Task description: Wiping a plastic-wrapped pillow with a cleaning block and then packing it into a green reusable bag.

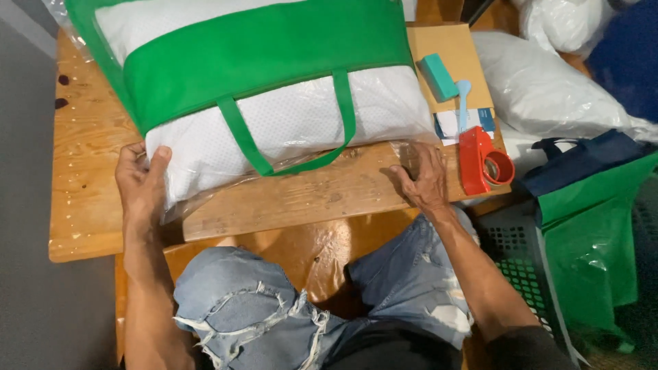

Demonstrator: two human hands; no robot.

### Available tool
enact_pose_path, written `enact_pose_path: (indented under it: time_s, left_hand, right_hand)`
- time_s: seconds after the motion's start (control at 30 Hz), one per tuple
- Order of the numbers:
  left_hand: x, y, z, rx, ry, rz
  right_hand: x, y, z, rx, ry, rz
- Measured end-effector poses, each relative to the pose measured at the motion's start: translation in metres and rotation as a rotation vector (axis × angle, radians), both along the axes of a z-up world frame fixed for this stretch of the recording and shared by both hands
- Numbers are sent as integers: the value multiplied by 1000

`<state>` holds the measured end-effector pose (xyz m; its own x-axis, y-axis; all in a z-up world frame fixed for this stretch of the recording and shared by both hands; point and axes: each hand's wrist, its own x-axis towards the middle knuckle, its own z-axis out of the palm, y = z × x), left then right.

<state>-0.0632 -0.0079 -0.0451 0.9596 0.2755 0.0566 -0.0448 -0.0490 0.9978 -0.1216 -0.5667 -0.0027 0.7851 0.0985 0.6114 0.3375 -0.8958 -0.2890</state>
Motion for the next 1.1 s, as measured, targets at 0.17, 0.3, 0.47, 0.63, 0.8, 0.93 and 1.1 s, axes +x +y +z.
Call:
enact_pose_path:
  time_s: [0.17,0.3,0.47,0.63,0.8,0.93,1.1]
  left_hand:
    - [-15,-24,38,11,80,86]
    - [-9,-17,18,71,59,111]
    - [10,12,-24,32,76,38]
    - [6,5,-13,71,97,49]
    - [2,5,-18,48,87,103]
    - [6,-3,-7,35,90,90]
    - [0,-23,30,30,111,133]
  right_hand:
    - [-6,-1,0,54,74,33]
    - [-2,-2,-11,105,143,-42]
    - [33,15,-21,229,-124,-113]
    - [55,46,-29,398,-218,-296]
    - [55,53,-12,631,-242,-501]
    - [78,5,34,721,-296,-466]
    - [111,4,94,894,161,-262]
